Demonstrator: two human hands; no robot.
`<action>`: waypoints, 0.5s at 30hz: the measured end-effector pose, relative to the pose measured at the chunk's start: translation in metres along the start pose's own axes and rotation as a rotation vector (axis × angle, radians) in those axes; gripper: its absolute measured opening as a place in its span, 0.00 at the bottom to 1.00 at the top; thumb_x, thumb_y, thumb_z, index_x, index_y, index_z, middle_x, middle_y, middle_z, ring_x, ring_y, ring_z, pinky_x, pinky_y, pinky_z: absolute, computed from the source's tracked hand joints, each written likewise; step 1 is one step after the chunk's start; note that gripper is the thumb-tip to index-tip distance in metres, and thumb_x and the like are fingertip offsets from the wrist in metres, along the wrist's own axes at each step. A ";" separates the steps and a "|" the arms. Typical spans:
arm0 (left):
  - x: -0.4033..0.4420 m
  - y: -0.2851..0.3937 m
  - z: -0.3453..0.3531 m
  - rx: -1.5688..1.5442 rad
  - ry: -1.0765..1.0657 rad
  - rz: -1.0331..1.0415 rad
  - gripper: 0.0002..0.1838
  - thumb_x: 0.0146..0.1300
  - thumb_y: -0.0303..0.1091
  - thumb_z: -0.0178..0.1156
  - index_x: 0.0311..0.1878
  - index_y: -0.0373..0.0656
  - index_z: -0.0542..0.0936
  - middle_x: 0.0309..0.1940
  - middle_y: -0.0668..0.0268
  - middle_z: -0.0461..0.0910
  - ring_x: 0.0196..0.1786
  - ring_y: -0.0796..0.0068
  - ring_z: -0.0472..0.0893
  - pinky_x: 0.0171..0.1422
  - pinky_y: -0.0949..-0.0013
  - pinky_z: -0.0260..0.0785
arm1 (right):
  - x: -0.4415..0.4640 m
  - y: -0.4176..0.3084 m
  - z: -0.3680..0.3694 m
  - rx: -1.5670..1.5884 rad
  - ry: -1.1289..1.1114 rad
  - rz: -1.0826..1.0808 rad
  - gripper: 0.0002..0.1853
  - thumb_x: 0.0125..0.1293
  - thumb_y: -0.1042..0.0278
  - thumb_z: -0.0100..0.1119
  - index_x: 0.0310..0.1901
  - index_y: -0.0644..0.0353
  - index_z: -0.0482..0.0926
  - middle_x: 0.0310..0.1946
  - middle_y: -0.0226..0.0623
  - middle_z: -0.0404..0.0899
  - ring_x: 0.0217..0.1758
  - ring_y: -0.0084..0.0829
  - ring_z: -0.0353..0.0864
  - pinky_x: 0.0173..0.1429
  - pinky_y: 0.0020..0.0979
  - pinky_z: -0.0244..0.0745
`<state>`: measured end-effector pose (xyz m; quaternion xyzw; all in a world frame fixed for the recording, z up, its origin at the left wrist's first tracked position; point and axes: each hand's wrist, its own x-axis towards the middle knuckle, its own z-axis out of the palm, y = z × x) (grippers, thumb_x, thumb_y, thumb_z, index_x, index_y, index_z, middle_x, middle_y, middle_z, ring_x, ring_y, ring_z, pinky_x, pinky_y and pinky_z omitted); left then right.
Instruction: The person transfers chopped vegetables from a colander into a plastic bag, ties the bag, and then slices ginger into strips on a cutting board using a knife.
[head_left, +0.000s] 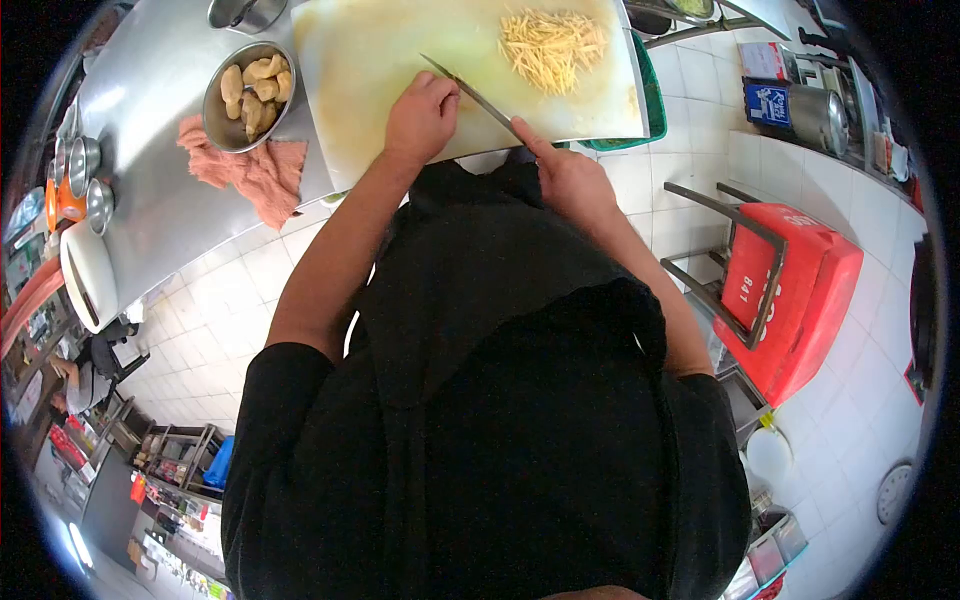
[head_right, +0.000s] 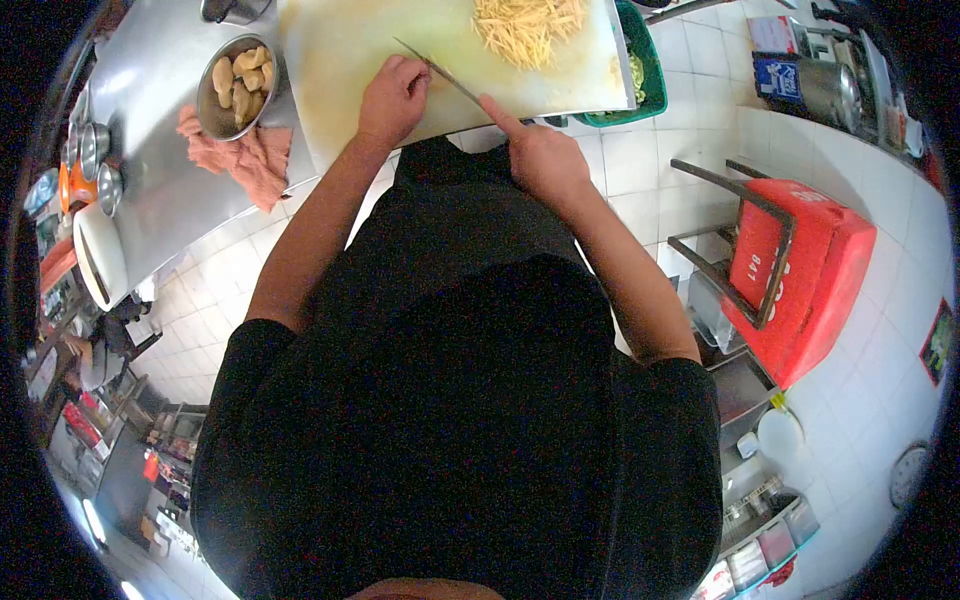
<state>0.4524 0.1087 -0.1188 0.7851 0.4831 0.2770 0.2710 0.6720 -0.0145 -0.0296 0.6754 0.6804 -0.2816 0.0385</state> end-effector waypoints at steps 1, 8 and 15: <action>0.000 0.000 0.001 0.002 0.010 0.009 0.04 0.65 0.31 0.62 0.39 0.45 0.83 0.37 0.58 0.80 0.39 0.52 0.83 0.43 0.54 0.77 | -0.003 -0.001 -0.007 -0.025 -0.020 0.007 0.41 0.69 0.72 0.52 0.81 0.26 0.55 0.32 0.52 0.85 0.34 0.52 0.87 0.40 0.52 0.81; -0.002 0.000 0.003 -0.021 0.010 -0.005 0.03 0.64 0.31 0.62 0.38 0.45 0.83 0.37 0.59 0.80 0.39 0.53 0.83 0.43 0.54 0.77 | -0.039 0.002 -0.030 -0.034 -0.107 0.025 0.44 0.67 0.73 0.51 0.82 0.24 0.52 0.31 0.53 0.85 0.33 0.52 0.87 0.38 0.52 0.82; -0.001 0.002 0.000 0.001 0.037 0.031 0.03 0.64 0.30 0.63 0.38 0.45 0.84 0.36 0.59 0.80 0.39 0.53 0.82 0.43 0.54 0.77 | -0.006 -0.002 -0.014 -0.027 -0.011 0.001 0.41 0.69 0.71 0.53 0.80 0.23 0.57 0.29 0.52 0.83 0.32 0.52 0.86 0.39 0.52 0.80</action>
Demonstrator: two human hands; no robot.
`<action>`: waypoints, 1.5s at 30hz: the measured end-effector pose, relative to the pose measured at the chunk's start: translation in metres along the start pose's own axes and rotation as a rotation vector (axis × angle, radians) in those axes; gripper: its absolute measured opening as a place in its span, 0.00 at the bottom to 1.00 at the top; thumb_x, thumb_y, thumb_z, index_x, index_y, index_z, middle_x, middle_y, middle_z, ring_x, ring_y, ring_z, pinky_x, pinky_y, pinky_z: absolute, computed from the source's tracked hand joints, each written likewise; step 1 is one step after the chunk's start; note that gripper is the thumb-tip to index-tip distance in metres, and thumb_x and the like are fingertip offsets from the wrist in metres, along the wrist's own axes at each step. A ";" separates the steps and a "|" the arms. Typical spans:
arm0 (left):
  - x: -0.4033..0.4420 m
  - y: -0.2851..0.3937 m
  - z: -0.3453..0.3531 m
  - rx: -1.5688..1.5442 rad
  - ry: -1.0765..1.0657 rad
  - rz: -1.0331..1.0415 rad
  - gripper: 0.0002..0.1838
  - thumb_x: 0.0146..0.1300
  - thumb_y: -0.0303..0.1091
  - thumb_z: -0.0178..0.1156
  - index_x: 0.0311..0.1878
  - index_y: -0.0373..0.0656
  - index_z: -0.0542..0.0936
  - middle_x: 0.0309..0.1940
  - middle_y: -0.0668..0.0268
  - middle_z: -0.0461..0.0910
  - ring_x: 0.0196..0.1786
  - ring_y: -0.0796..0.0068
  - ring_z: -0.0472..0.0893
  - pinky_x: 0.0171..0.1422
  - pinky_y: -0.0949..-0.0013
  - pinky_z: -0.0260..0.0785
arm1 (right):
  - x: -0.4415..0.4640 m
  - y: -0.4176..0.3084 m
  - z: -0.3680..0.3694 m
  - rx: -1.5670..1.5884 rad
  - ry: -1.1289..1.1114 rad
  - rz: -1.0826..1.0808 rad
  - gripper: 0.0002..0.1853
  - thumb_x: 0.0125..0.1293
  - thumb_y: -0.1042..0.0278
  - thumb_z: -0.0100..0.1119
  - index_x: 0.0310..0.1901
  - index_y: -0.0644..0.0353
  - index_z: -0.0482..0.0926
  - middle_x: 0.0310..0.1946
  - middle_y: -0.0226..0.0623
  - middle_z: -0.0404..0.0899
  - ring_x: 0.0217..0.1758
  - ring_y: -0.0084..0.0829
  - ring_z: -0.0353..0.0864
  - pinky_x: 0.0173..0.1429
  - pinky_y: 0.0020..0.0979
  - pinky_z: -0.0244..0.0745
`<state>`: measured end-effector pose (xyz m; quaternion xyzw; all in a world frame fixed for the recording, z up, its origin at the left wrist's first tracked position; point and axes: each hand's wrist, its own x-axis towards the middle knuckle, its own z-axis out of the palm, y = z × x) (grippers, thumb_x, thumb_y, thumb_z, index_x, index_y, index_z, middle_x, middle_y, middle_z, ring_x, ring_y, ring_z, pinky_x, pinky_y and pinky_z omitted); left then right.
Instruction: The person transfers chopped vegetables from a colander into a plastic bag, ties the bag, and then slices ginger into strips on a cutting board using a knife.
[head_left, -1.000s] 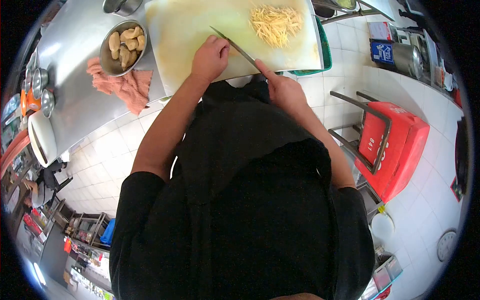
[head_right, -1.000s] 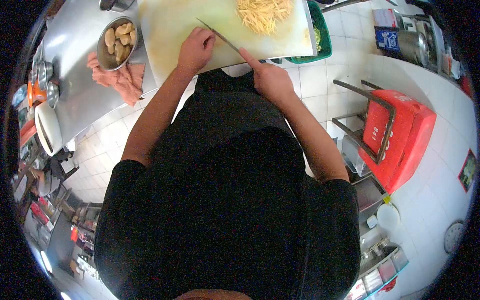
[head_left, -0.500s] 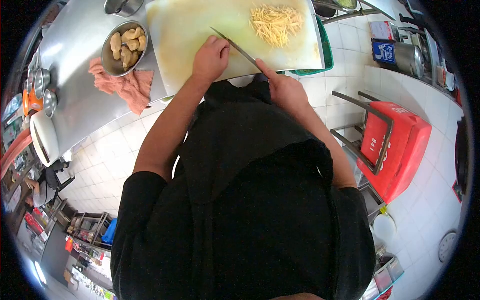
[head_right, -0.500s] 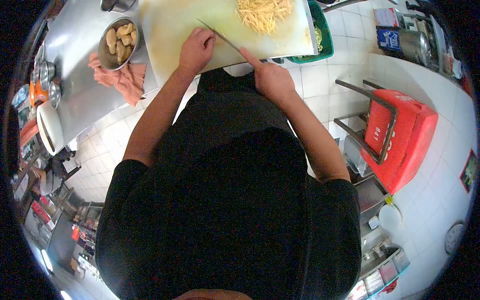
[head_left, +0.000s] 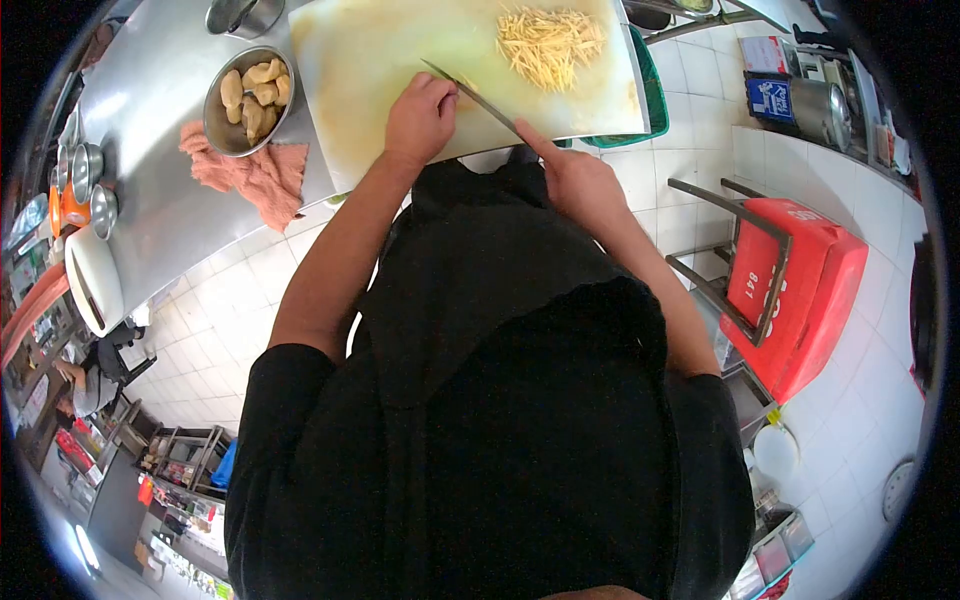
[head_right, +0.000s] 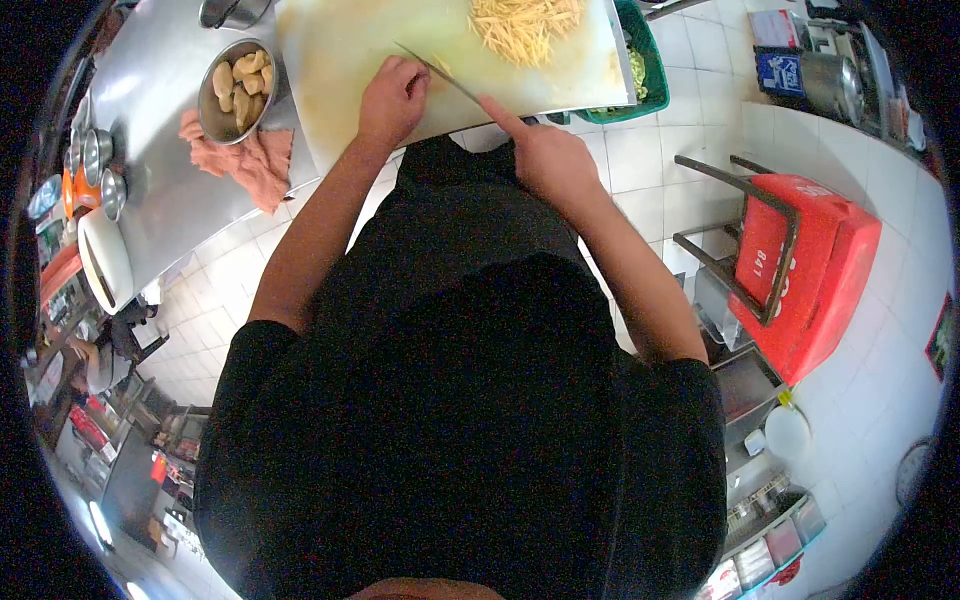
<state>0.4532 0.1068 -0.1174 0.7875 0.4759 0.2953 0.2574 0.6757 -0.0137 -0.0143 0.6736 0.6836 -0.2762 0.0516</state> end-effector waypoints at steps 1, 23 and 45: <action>0.000 0.001 0.000 -0.005 -0.009 -0.013 0.03 0.64 0.30 0.63 0.38 0.44 0.84 0.36 0.59 0.80 0.39 0.53 0.82 0.43 0.54 0.77 | -0.009 -0.003 -0.014 -0.016 -0.057 0.012 0.44 0.67 0.72 0.53 0.81 0.23 0.54 0.30 0.52 0.84 0.33 0.51 0.87 0.38 0.52 0.81; -0.002 -0.003 0.004 -0.008 0.028 -0.003 0.04 0.64 0.30 0.64 0.39 0.43 0.85 0.36 0.60 0.81 0.39 0.54 0.83 0.43 0.55 0.78 | -0.003 0.018 0.032 0.012 0.009 -0.004 0.45 0.67 0.72 0.53 0.81 0.20 0.52 0.32 0.51 0.85 0.33 0.50 0.87 0.37 0.51 0.82; -0.005 -0.007 0.008 -0.047 0.085 0.039 0.02 0.63 0.30 0.65 0.38 0.44 0.84 0.36 0.58 0.80 0.39 0.53 0.83 0.44 0.55 0.77 | -0.036 0.007 -0.007 -0.007 -0.077 0.004 0.44 0.67 0.73 0.53 0.81 0.22 0.54 0.30 0.50 0.85 0.32 0.50 0.87 0.37 0.51 0.81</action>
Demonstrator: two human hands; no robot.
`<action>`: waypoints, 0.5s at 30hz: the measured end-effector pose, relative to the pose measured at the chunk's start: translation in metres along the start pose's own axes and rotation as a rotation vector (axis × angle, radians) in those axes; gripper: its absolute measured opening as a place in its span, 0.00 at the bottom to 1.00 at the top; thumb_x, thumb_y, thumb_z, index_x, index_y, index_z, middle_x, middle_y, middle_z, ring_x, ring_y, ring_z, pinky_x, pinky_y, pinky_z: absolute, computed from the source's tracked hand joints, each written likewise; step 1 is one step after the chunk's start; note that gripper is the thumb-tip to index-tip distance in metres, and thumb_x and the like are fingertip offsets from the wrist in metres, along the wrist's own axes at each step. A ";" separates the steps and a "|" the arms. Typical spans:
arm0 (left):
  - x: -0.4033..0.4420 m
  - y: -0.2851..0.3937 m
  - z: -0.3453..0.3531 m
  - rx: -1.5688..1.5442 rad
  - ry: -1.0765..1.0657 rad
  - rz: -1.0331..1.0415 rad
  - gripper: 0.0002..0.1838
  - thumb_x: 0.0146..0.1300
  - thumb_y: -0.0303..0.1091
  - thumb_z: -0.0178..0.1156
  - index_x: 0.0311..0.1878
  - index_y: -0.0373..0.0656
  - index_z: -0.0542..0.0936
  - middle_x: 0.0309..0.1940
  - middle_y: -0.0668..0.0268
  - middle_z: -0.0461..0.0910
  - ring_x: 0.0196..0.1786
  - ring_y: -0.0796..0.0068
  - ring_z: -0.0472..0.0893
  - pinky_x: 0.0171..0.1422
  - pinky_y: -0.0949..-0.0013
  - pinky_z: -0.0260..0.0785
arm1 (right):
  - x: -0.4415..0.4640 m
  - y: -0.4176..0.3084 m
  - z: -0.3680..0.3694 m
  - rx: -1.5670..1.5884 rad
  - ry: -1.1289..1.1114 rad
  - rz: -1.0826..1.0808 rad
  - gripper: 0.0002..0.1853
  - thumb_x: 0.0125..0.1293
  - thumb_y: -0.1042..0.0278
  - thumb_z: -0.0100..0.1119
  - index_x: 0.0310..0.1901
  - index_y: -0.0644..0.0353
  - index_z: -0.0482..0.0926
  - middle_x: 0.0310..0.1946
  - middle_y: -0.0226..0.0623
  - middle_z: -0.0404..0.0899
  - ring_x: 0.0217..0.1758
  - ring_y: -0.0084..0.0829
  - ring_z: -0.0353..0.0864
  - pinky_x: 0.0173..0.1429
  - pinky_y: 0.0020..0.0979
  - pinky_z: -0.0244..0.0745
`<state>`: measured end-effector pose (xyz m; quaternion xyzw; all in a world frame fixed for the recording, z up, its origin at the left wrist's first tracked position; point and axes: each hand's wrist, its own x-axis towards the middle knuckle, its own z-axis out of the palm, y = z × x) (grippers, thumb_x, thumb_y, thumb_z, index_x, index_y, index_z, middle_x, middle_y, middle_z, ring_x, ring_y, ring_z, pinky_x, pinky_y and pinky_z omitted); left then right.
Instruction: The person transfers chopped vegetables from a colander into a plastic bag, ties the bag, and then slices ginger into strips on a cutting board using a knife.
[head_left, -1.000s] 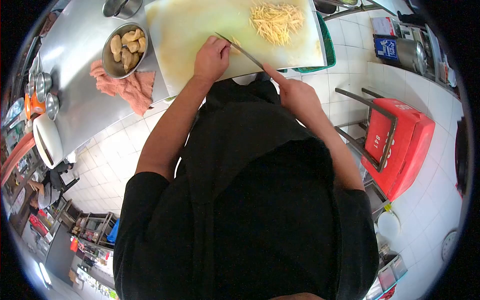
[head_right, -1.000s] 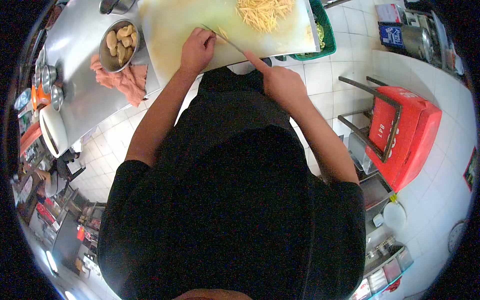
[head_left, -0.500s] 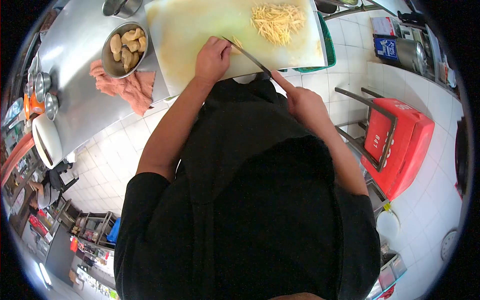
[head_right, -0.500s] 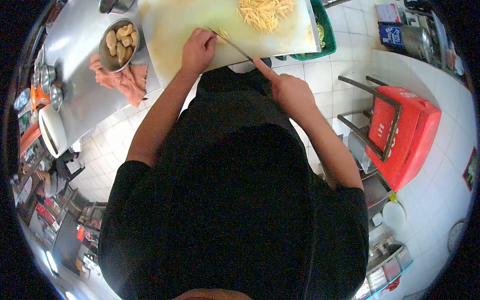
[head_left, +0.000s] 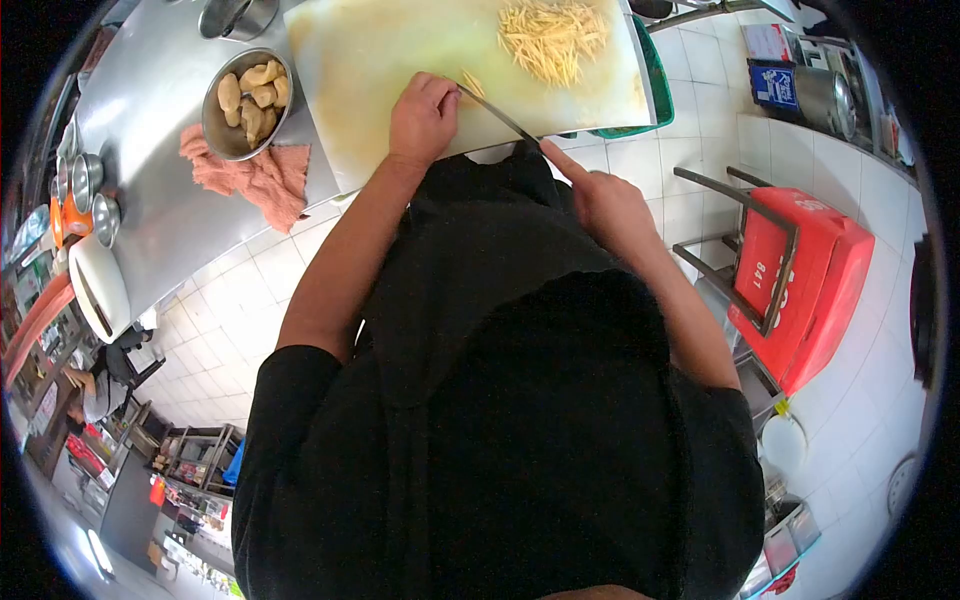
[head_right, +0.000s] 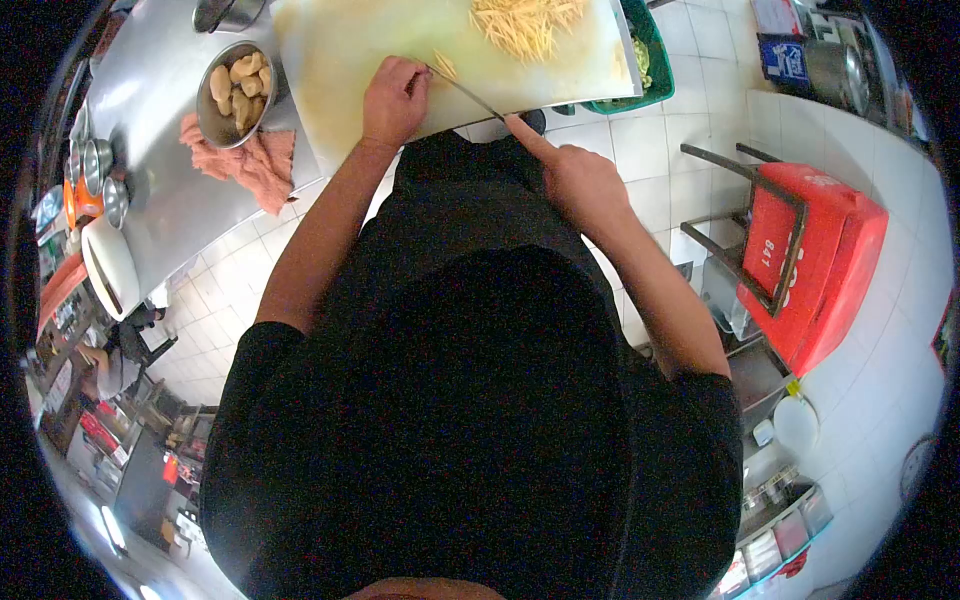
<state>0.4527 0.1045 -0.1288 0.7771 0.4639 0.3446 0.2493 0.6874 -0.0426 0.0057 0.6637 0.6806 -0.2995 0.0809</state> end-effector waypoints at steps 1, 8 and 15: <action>-0.001 -0.001 0.001 -0.003 -0.007 -0.010 0.02 0.63 0.30 0.65 0.38 0.44 0.84 0.35 0.58 0.80 0.39 0.53 0.83 0.44 0.54 0.77 | 0.011 0.003 0.017 0.007 0.043 -0.017 0.44 0.67 0.73 0.53 0.81 0.22 0.54 0.30 0.50 0.85 0.32 0.50 0.86 0.36 0.51 0.81; 0.000 0.002 -0.003 0.018 -0.069 -0.063 0.03 0.65 0.30 0.66 0.39 0.43 0.83 0.37 0.59 0.82 0.39 0.54 0.83 0.44 0.57 0.78 | 0.016 -0.009 -0.004 -0.011 -0.010 0.012 0.45 0.67 0.73 0.53 0.81 0.22 0.53 0.33 0.50 0.85 0.34 0.49 0.87 0.39 0.50 0.82; 0.001 0.001 0.001 0.011 -0.011 -0.008 0.02 0.62 0.28 0.66 0.37 0.44 0.84 0.36 0.59 0.81 0.39 0.53 0.83 0.45 0.55 0.77 | 0.027 0.002 0.026 0.038 0.105 -0.041 0.44 0.67 0.74 0.52 0.81 0.23 0.56 0.31 0.49 0.85 0.33 0.49 0.86 0.39 0.50 0.81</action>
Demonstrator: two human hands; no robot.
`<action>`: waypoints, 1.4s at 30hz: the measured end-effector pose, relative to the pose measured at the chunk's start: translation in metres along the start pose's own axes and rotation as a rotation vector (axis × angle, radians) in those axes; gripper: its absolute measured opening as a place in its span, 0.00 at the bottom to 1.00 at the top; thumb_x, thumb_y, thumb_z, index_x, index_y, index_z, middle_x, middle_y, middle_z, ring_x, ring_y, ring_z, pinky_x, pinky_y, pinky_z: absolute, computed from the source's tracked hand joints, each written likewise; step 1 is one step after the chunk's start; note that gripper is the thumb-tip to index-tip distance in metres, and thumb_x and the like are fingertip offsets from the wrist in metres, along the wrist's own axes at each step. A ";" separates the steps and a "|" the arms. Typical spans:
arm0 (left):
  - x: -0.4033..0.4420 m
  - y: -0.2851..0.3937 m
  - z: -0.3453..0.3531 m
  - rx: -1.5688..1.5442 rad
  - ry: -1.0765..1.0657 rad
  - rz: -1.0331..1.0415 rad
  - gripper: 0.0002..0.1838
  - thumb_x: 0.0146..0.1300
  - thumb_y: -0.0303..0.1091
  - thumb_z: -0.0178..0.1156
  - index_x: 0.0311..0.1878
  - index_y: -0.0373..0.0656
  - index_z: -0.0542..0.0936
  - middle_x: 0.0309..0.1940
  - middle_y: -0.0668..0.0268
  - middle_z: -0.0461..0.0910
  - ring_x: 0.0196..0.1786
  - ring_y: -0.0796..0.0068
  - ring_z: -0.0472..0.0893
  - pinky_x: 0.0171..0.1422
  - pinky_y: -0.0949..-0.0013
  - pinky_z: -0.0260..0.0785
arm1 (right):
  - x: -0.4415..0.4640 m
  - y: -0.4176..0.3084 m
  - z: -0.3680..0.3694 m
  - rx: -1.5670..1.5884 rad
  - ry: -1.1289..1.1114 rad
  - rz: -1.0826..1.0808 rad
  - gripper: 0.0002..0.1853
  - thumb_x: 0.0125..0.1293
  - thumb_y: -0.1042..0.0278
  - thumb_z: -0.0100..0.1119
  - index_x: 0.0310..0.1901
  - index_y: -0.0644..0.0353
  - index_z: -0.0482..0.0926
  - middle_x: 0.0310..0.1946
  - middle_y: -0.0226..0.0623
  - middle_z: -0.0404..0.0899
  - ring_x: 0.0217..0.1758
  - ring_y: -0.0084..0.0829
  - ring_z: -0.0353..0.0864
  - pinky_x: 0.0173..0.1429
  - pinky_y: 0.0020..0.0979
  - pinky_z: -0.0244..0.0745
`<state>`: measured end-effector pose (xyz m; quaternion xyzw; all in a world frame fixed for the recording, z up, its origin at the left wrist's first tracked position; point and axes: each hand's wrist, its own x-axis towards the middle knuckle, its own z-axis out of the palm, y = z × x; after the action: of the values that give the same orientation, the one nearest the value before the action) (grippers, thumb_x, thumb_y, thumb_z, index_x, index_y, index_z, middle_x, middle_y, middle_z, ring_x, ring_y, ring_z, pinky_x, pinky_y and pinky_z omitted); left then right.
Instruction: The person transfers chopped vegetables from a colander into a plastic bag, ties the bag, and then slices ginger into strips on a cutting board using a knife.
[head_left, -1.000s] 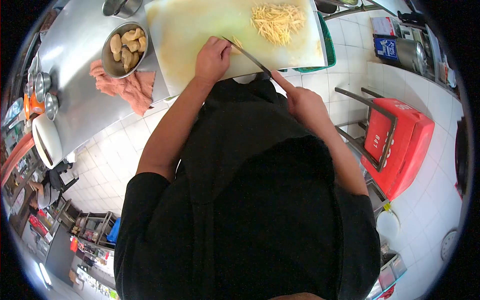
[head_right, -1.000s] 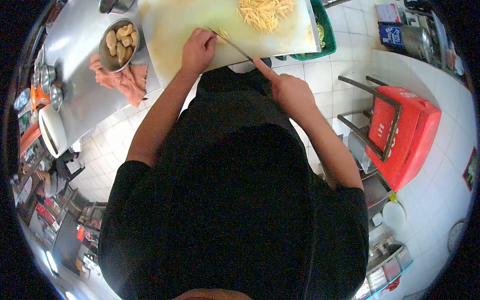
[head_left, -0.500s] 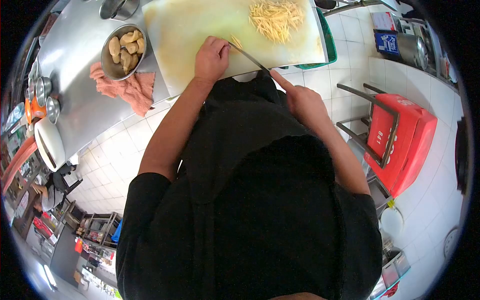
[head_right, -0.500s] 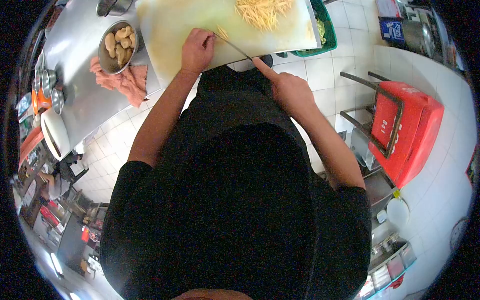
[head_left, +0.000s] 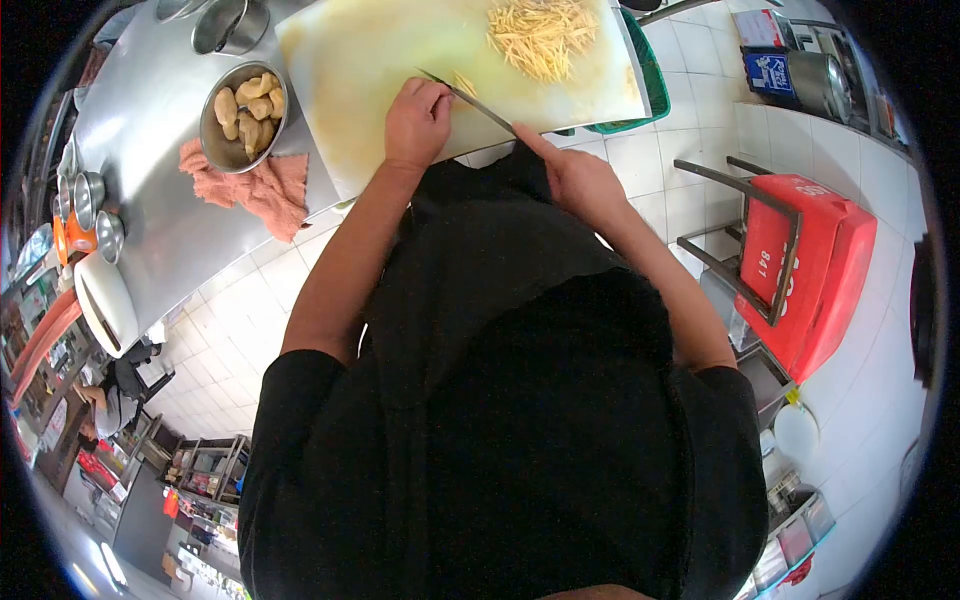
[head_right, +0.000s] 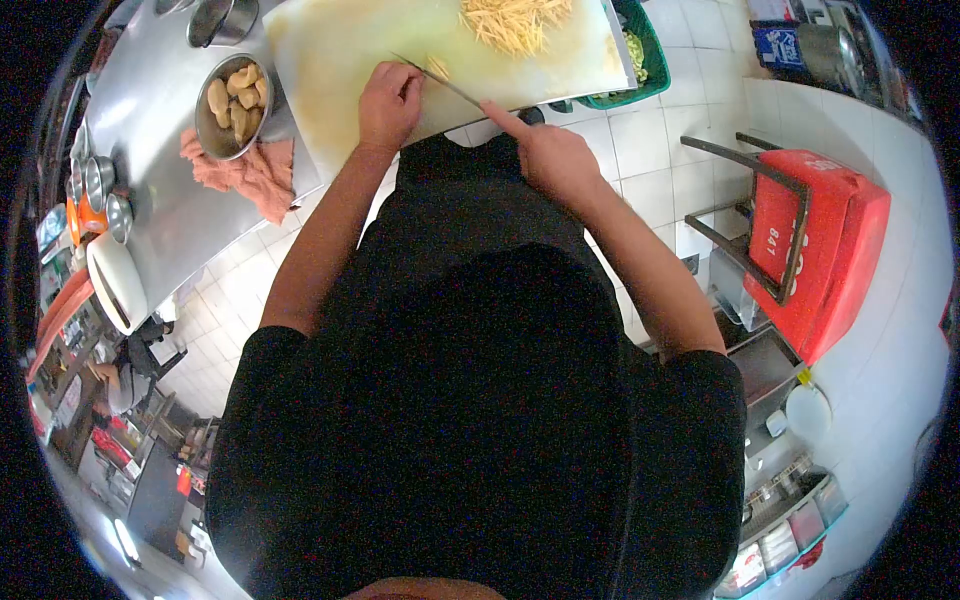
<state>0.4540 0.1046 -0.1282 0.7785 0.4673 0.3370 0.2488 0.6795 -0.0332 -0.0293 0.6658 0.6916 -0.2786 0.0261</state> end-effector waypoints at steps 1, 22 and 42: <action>0.000 0.001 -0.001 -0.012 0.012 0.002 0.02 0.62 0.28 0.66 0.37 0.43 0.84 0.36 0.59 0.81 0.39 0.53 0.83 0.45 0.55 0.77 | 0.005 -0.004 -0.005 0.006 0.020 -0.008 0.42 0.67 0.74 0.52 0.80 0.24 0.58 0.30 0.49 0.84 0.33 0.50 0.85 0.39 0.50 0.81; -0.004 0.001 -0.003 0.008 -0.024 0.058 0.03 0.63 0.25 0.64 0.39 0.41 0.83 0.39 0.55 0.82 0.41 0.50 0.82 0.45 0.55 0.77 | 0.010 -0.009 -0.009 0.025 -0.065 0.052 0.51 0.61 0.77 0.54 0.81 0.18 0.50 0.33 0.53 0.86 0.36 0.52 0.88 0.38 0.51 0.84; -0.002 -0.003 -0.003 0.025 0.003 0.084 0.03 0.62 0.24 0.65 0.38 0.41 0.83 0.38 0.55 0.82 0.41 0.51 0.83 0.45 0.56 0.77 | 0.005 -0.016 -0.031 -0.018 -0.073 0.021 0.49 0.63 0.77 0.54 0.81 0.19 0.53 0.33 0.52 0.84 0.36 0.49 0.88 0.40 0.50 0.83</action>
<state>0.4496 0.1039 -0.1292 0.8002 0.4386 0.3423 0.2240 0.6746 -0.0152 0.0000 0.6623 0.6855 -0.2964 0.0602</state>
